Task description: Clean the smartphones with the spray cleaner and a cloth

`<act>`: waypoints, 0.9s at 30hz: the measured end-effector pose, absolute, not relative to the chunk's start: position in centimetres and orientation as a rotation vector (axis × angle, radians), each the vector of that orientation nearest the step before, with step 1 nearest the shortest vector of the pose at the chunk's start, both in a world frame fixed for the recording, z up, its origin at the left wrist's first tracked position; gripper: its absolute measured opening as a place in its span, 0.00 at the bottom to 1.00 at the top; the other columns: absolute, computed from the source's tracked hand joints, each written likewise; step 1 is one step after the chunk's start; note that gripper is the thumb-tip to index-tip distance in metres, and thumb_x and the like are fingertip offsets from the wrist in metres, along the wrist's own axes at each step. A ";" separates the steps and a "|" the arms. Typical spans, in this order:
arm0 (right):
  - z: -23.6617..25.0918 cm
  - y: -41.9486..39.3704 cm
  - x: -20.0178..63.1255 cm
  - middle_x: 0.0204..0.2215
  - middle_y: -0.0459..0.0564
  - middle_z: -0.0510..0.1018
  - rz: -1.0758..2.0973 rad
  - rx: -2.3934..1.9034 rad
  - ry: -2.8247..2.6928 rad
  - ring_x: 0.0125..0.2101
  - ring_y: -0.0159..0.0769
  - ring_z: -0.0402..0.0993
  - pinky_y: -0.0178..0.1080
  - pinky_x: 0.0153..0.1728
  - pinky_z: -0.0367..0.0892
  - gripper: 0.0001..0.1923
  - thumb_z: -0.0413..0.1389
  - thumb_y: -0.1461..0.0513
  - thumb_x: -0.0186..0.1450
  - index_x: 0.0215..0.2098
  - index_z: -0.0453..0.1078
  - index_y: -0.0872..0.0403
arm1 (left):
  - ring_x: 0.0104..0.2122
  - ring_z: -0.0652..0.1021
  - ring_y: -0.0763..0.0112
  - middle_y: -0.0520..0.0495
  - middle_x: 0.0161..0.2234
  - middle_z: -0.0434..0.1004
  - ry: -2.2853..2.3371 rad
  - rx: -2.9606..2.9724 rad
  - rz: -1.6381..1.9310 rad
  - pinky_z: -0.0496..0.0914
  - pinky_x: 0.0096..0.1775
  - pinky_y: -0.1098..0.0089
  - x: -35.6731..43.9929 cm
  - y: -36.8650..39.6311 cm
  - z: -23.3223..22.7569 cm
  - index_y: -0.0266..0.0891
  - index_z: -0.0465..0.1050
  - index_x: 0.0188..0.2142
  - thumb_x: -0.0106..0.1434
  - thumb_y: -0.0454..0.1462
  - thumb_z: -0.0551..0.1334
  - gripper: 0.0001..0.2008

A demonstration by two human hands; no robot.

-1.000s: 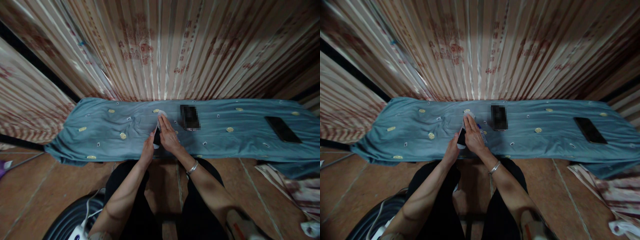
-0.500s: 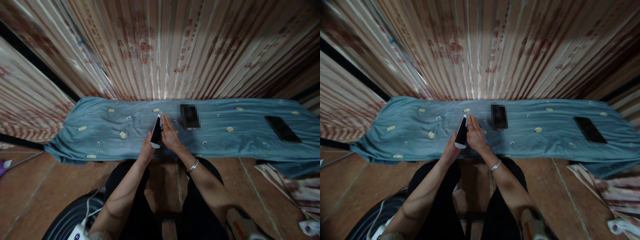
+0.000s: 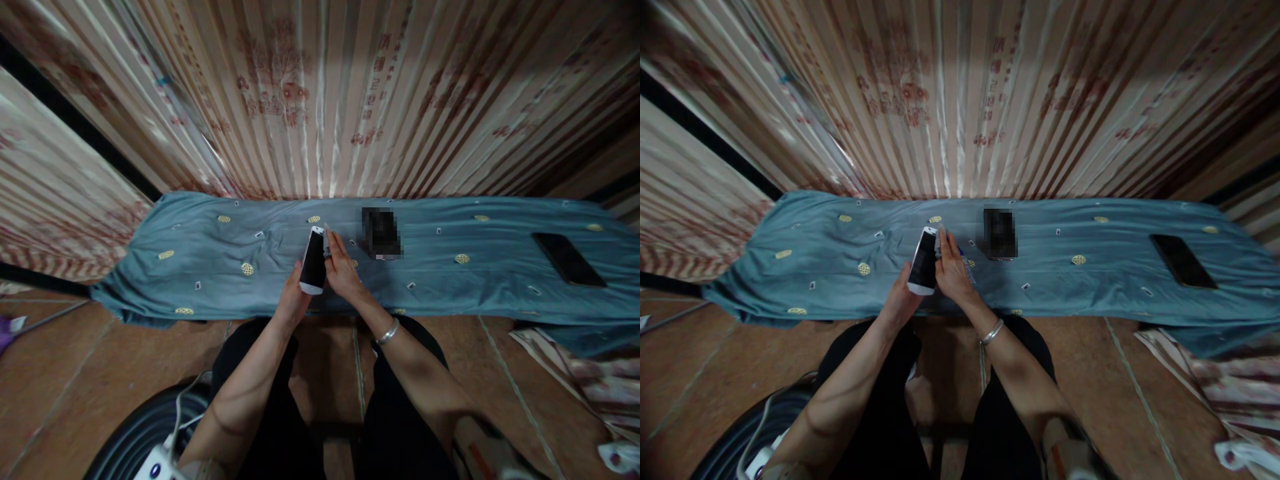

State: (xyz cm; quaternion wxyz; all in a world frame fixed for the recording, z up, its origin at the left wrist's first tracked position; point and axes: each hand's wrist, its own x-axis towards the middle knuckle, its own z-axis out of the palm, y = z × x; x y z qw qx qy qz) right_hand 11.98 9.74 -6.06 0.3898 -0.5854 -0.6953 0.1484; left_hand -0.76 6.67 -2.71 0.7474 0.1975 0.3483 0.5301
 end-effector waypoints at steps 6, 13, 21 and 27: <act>-6.5 9.5 11.6 0.73 0.57 0.54 0.402 -1.448 -1.743 0.71 0.46 0.54 0.58 0.69 0.56 0.38 0.45 0.69 0.66 0.75 0.47 0.57 | 0.61 0.74 0.55 0.36 0.50 0.82 0.779 0.365 1.137 0.66 0.64 0.57 -1.3 7.1 -2.5 0.33 0.78 0.47 0.69 0.45 0.58 0.19; -6.6 8.9 11.0 0.71 0.60 0.59 0.366 -1.473 -1.838 0.70 0.46 0.57 0.54 0.69 0.58 0.35 0.45 0.67 0.67 0.73 0.50 0.61 | 0.62 0.74 0.57 0.38 0.51 0.83 0.790 0.329 1.126 0.65 0.64 0.58 -1.8 7.5 -2.3 0.33 0.76 0.53 0.72 0.46 0.52 0.23; -5.5 7.6 10.3 0.69 0.66 0.61 0.431 -1.473 -1.892 0.69 0.47 0.59 0.54 0.69 0.56 0.32 0.45 0.66 0.68 0.70 0.56 0.67 | 0.62 0.74 0.58 0.37 0.53 0.81 0.839 0.319 1.189 0.62 0.66 0.59 -2.0 7.9 -2.0 0.31 0.72 0.59 0.74 0.44 0.50 0.25; -5.2 6.6 10.0 0.69 0.66 0.61 0.476 -1.418 -1.971 0.69 0.48 0.59 0.57 0.69 0.57 0.31 0.44 0.66 0.69 0.70 0.56 0.66 | 0.63 0.73 0.56 0.39 0.51 0.83 0.872 0.255 1.193 0.62 0.66 0.59 -2.3 8.4 -1.9 0.33 0.71 0.61 0.74 0.47 0.49 0.26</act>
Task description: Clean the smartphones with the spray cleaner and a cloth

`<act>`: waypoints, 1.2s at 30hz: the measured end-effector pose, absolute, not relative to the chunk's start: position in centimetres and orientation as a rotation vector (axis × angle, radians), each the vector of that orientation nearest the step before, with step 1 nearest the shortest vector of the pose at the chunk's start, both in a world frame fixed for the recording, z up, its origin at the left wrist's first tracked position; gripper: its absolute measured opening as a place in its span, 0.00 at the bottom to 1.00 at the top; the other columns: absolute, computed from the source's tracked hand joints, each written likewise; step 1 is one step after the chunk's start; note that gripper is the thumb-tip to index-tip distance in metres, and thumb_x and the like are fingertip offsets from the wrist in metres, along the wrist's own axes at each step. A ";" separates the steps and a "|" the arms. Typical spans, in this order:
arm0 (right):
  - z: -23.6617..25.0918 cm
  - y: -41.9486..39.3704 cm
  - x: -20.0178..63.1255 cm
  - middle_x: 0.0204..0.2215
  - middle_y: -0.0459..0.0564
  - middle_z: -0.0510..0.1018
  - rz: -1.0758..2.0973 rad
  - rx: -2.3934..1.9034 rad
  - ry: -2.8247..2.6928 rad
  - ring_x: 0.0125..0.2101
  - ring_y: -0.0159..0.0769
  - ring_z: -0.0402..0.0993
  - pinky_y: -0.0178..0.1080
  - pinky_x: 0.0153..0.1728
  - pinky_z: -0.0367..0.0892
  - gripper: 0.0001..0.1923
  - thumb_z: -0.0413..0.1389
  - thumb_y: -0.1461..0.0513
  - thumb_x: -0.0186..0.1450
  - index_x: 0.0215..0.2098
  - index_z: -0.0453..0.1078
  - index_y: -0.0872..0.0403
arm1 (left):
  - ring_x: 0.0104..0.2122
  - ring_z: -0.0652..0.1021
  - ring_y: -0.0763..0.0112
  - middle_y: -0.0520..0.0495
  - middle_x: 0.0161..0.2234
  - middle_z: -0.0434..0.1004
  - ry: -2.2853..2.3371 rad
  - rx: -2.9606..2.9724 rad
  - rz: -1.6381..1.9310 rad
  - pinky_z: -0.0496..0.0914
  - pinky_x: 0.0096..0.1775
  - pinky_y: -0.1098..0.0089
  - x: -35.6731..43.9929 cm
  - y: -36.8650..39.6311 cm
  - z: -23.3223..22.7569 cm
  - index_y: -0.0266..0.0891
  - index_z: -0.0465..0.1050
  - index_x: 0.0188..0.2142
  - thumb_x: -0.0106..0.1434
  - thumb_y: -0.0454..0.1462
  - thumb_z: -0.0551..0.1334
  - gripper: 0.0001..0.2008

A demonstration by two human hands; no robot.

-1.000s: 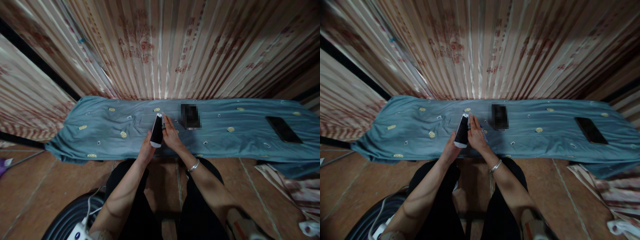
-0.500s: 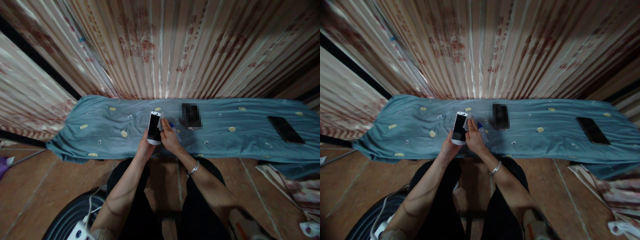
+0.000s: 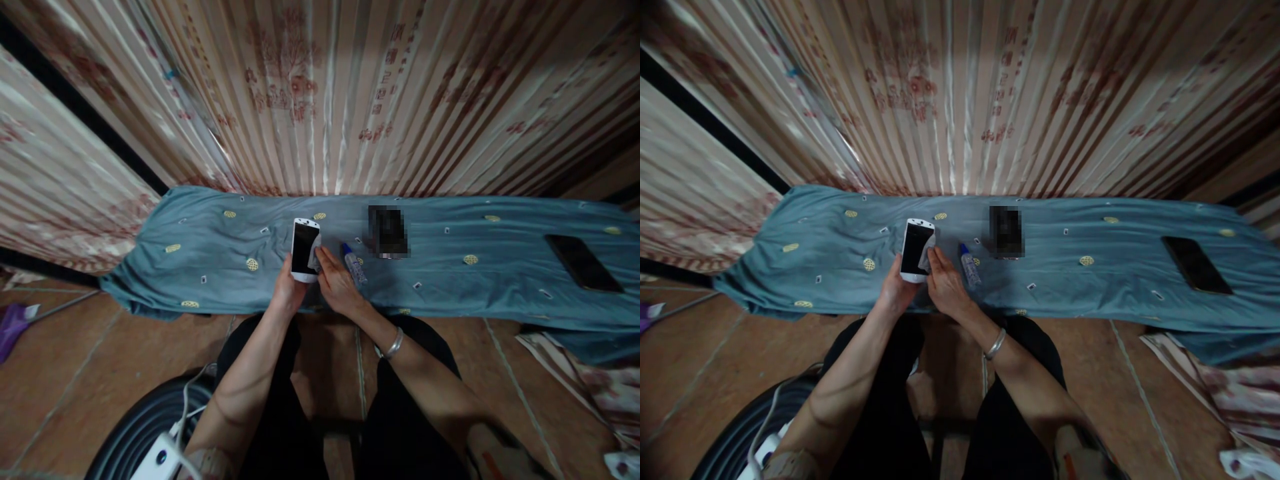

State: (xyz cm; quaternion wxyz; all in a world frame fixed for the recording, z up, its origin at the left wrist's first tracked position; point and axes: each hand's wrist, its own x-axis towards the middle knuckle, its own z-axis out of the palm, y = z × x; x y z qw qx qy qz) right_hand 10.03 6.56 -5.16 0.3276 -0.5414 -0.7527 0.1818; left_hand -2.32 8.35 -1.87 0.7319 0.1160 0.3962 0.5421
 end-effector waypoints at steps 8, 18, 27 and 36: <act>-5.8 5.5 10.2 0.70 0.62 0.62 0.539 -1.324 -1.985 0.69 0.46 0.58 0.56 0.70 0.55 0.32 0.46 0.67 0.69 0.72 0.55 0.59 | 0.61 0.75 0.55 0.36 0.54 0.81 0.876 0.255 1.235 0.62 0.65 0.58 -2.4 8.6 -1.8 0.30 0.67 0.63 0.74 0.45 0.49 0.27; -5.7 4.1 9.9 0.70 0.66 0.60 0.528 -1.346 -2.091 0.70 0.47 0.56 0.55 0.70 0.56 0.32 0.46 0.68 0.68 0.71 0.56 0.65 | 0.59 0.76 0.55 0.37 0.49 0.83 0.900 0.185 1.250 0.66 0.62 0.59 -2.6 9.1 -1.3 0.30 0.71 0.60 0.75 0.45 0.48 0.26; -6.2 2.9 9.6 0.68 0.69 0.62 0.346 -1.321 -2.198 0.69 0.51 0.58 0.58 0.68 0.60 0.34 0.46 0.72 0.64 0.70 0.57 0.66 | 0.56 0.78 0.60 0.43 0.42 0.85 0.929 0.134 1.300 0.65 0.64 0.62 -2.5 9.2 -0.4 0.34 0.75 0.55 0.75 0.43 0.49 0.22; -6.4 2.4 9.0 0.67 0.72 0.62 0.195 -1.226 -2.226 0.71 0.53 0.53 0.59 0.68 0.60 0.33 0.45 0.74 0.64 0.68 0.57 0.70 | 0.51 0.81 0.61 0.41 0.37 0.85 0.956 0.115 1.250 0.69 0.59 0.65 -2.1 9.1 -1.1 0.32 0.78 0.49 0.74 0.44 0.49 0.23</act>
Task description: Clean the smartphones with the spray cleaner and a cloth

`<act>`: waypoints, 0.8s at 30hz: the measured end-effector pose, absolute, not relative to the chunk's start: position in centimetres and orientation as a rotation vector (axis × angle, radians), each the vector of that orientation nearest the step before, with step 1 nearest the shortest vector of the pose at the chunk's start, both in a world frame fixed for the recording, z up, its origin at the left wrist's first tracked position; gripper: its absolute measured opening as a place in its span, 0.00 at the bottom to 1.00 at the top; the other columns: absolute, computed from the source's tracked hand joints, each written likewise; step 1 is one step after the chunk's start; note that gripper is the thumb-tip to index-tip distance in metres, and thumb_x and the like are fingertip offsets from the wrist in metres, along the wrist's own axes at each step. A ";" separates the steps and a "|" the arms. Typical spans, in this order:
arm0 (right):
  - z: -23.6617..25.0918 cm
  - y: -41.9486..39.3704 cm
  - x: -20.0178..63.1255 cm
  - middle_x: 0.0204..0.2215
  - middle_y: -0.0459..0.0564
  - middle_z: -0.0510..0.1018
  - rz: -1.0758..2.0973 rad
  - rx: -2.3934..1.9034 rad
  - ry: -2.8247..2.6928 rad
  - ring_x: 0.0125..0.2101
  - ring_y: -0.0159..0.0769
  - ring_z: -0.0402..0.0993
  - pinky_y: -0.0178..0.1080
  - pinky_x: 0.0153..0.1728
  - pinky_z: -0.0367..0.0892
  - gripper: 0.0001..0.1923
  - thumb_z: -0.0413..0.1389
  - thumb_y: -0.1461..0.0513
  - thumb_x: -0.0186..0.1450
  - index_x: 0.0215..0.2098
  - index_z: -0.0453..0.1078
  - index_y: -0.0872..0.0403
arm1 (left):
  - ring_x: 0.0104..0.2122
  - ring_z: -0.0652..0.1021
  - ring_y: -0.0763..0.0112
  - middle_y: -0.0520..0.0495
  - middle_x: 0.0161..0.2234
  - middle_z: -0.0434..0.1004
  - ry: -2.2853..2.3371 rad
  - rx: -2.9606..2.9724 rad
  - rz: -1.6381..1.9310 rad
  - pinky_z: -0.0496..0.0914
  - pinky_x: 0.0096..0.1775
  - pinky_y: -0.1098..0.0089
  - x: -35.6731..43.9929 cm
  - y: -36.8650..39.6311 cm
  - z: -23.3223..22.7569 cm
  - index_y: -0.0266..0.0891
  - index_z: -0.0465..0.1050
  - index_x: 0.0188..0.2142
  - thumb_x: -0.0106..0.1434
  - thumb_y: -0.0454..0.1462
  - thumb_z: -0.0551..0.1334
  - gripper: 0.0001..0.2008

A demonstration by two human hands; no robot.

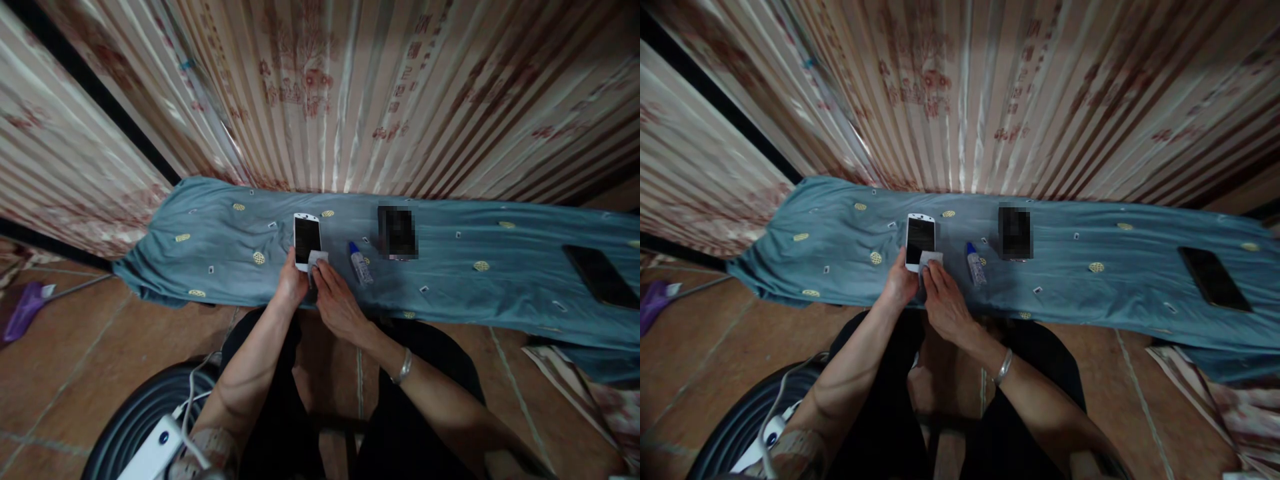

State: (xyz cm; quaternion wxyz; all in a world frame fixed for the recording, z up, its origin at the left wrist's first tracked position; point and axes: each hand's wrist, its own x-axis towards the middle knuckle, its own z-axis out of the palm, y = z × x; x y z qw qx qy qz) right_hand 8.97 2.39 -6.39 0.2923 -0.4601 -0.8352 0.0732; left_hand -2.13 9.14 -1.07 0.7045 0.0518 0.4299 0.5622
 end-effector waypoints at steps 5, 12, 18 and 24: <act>-6.3 2.7 8.9 0.67 0.69 0.63 0.227 -1.153 -2.244 0.71 0.50 0.53 0.57 0.69 0.60 0.32 0.44 0.74 0.65 0.68 0.58 0.68 | 0.45 0.84 0.63 0.43 0.30 0.84 0.954 0.087 1.232 0.73 0.54 0.68 -2.0 9.0 -1.4 0.33 0.79 0.42 0.74 0.43 0.51 0.20; -6.4 3.7 9.2 0.70 0.65 0.59 0.357 -1.152 -2.250 0.72 0.47 0.49 0.57 0.70 0.55 0.38 0.46 0.74 0.64 0.72 0.53 0.61 | 0.45 0.84 0.68 0.45 0.29 0.84 1.048 0.100 1.236 0.73 0.55 0.70 -1.4 8.4 -0.8 0.35 0.78 0.38 0.74 0.41 0.52 0.18; -6.0 4.6 9.3 0.71 0.63 0.57 0.384 -1.218 -2.165 0.73 0.46 0.48 0.58 0.70 0.55 0.38 0.45 0.73 0.64 0.73 0.52 0.60 | 0.56 0.79 0.65 0.41 0.42 0.85 1.064 0.164 1.256 0.68 0.63 0.66 -0.7 8.0 -1.3 0.35 0.78 0.47 0.73 0.38 0.53 0.16; -5.4 5.9 9.6 0.71 0.60 0.58 0.344 -1.226 -2.087 0.73 0.45 0.48 0.56 0.71 0.55 0.36 0.46 0.71 0.67 0.73 0.52 0.57 | 0.60 0.75 0.63 0.37 0.51 0.82 0.951 0.243 1.277 0.65 0.64 0.65 -0.4 7.8 -2.3 0.32 0.77 0.50 0.73 0.38 0.52 0.18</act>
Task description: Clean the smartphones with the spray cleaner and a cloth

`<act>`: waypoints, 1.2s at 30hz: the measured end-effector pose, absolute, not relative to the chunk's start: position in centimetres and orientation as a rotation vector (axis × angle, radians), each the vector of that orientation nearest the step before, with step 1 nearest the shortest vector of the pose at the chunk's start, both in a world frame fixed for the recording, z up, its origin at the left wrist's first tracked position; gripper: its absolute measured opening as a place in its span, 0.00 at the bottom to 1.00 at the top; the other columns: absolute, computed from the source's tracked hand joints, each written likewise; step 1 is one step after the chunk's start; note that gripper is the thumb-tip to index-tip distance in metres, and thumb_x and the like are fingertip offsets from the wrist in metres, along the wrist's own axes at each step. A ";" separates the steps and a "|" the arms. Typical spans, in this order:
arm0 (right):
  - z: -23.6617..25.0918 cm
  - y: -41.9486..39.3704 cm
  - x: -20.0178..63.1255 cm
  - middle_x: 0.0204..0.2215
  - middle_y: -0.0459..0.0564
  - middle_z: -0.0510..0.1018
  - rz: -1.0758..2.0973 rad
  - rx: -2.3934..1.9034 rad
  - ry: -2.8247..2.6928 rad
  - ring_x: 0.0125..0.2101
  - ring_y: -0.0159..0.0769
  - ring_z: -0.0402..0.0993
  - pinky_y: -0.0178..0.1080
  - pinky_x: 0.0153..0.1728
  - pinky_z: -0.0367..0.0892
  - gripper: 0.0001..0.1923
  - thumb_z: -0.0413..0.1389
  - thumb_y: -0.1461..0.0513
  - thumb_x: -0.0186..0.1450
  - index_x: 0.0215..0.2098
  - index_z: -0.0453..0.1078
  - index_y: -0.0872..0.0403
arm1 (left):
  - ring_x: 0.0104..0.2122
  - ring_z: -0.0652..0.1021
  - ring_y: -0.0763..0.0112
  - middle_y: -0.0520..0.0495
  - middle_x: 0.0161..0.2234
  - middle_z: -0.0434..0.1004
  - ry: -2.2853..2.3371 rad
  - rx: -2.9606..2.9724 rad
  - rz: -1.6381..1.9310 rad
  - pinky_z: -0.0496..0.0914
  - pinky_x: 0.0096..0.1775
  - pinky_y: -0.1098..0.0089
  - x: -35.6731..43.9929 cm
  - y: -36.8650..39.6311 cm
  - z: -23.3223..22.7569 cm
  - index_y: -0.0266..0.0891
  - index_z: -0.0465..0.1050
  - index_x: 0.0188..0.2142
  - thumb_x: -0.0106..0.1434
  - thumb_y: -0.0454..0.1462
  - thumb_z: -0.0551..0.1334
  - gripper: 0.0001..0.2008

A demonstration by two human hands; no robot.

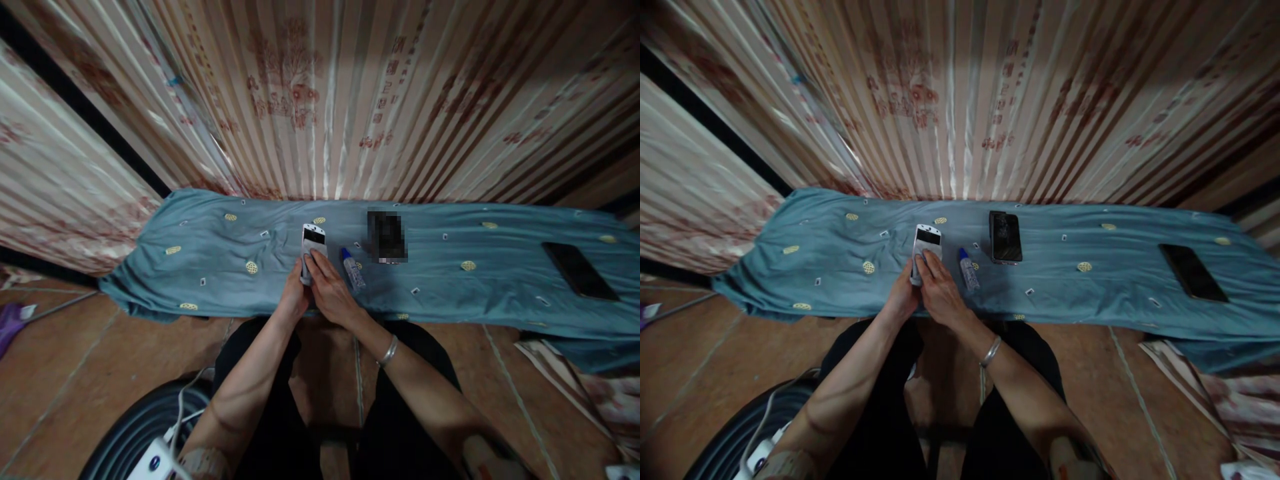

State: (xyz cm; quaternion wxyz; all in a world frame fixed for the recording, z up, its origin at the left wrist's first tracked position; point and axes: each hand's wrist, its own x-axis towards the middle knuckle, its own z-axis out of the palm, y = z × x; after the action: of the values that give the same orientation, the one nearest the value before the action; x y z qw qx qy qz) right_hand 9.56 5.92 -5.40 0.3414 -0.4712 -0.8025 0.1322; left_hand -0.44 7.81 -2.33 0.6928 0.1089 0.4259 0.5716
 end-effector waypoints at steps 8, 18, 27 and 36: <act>-4.3 7.6 9.9 0.71 0.67 0.56 0.354 -1.340 -2.040 0.72 0.48 0.49 0.55 0.71 0.52 0.34 0.46 0.70 0.66 0.71 0.55 0.66 | 0.58 0.77 0.64 0.39 0.52 0.82 0.872 0.305 1.222 0.67 0.62 0.64 -0.5 7.3 -2.2 0.35 0.78 0.48 0.72 0.38 0.54 0.15; -4.4 9.1 11.5 0.72 0.61 0.55 0.329 -1.389 -1.943 0.72 0.46 0.49 0.56 0.71 0.51 0.33 0.43 0.67 0.70 0.73 0.52 0.61 | 0.65 0.70 0.63 0.39 0.54 0.81 0.817 0.407 1.164 0.64 0.64 0.62 0.1 6.3 -2.6 0.37 0.80 0.45 0.72 0.38 0.55 0.15; -4.3 8.6 11.3 0.72 0.61 0.55 0.323 -1.431 -2.012 0.73 0.46 0.48 0.55 0.70 0.53 0.32 0.44 0.66 0.72 0.74 0.50 0.60 | 0.64 0.71 0.65 0.39 0.52 0.82 0.808 0.396 1.173 0.63 0.65 0.64 -0.1 6.6 -2.8 0.34 0.78 0.50 0.74 0.39 0.50 0.20; -4.6 6.8 9.6 0.72 0.62 0.57 0.360 -1.302 -2.075 0.72 0.46 0.49 0.55 0.70 0.55 0.32 0.44 0.67 0.71 0.73 0.52 0.60 | 0.61 0.74 0.65 0.42 0.53 0.82 0.889 0.273 1.204 0.65 0.63 0.66 -0.9 7.8 -2.8 0.37 0.77 0.54 0.74 0.45 0.50 0.22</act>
State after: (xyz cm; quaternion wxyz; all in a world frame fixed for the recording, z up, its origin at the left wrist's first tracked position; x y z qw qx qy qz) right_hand 9.56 6.80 -4.60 0.3265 -0.4971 -0.7921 0.1373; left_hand -0.91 7.83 -2.79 0.7243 0.1236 0.4030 0.5457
